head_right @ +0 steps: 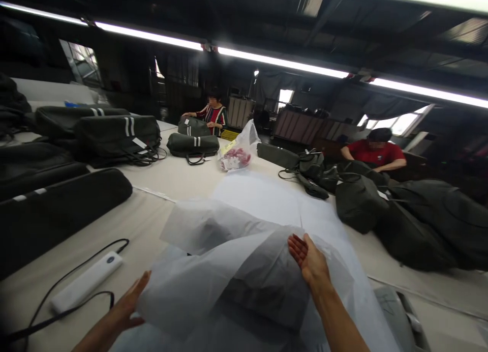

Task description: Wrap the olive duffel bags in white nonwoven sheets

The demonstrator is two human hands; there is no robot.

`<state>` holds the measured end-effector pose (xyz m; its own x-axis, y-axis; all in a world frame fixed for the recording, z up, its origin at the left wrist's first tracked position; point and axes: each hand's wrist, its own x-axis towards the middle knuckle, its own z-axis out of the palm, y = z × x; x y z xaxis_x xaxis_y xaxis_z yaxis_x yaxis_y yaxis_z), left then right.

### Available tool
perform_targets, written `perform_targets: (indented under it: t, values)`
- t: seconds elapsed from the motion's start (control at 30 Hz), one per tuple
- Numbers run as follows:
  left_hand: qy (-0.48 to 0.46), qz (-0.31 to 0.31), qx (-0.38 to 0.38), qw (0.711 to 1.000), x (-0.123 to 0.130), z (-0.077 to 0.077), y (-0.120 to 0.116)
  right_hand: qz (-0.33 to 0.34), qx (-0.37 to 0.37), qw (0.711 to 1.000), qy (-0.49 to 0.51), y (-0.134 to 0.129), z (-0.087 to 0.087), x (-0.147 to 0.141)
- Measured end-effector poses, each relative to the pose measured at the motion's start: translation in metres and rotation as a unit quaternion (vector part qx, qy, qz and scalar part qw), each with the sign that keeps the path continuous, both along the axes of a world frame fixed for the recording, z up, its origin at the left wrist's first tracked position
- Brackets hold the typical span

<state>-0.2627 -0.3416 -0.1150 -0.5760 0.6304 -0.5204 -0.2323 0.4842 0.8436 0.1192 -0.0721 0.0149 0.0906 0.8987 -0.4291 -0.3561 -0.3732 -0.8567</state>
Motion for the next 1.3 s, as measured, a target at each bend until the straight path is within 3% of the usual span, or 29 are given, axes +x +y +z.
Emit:
perform_targets:
  t: [0.1,0.17,0.27,0.37,0.47,0.57,0.6,0.67,0.77,0.8,0.9,1.0,1.2,1.3]
  values:
    - [-0.251,0.047,0.098,0.962,0.036,0.002,-0.014,0.001,-0.008,1.000,-0.002,0.000,0.001,-0.001]
    - [-0.271,0.106,0.171,0.941,0.049,0.019,-0.009,-0.001,-0.009,1.000,0.000,0.000,0.000,-0.001]
    - [-0.128,0.181,0.213,0.952,0.042,0.056,0.013,-0.003,-0.001,1.000,0.006,0.000,-0.001,0.000]
    - [0.113,0.143,0.216,0.959,0.012,0.090,0.047,-0.004,0.000,1.000,0.013,-0.001,-0.002,0.000]
    - [0.207,0.150,0.271,0.928,-0.016,0.109,0.083,-0.008,-0.004,1.000,0.016,-0.001,-0.003,-0.001]
    - [0.231,0.169,0.369,0.884,-0.023,0.113,0.110,-0.014,-0.002,1.000,0.018,-0.002,-0.002,-0.002]
    - [0.267,0.142,0.381,0.874,-0.022,0.112,0.116,-0.016,-0.002,1.000,0.018,-0.002,-0.002,-0.002]
    - [0.398,0.029,0.366,0.840,-0.016,0.108,0.126,-0.019,-0.002,1.000,0.017,-0.002,-0.002,-0.002]
    - [0.604,-0.150,0.292,0.727,-0.011,0.108,0.147,-0.025,-0.002,1.000,0.014,-0.002,-0.002,-0.004]
    - [0.632,-0.185,0.265,0.704,-0.011,0.109,0.156,-0.029,-0.001,0.999,0.014,-0.003,-0.002,-0.004]
    - [0.621,-0.289,0.187,0.704,-0.017,0.120,0.184,-0.037,0.001,0.999,0.017,-0.004,0.000,-0.006]
    - [0.584,-0.365,0.162,0.707,-0.021,0.134,0.205,-0.043,0.001,0.999,0.018,-0.005,0.001,-0.007]
    - [0.577,-0.376,0.190,0.699,-0.017,0.159,0.226,-0.062,0.000,0.997,0.041,-0.004,-0.005,-0.003]
    - [0.590,-0.372,0.202,0.687,-0.010,0.158,0.245,-0.078,0.001,0.995,0.054,-0.004,-0.005,-0.003]
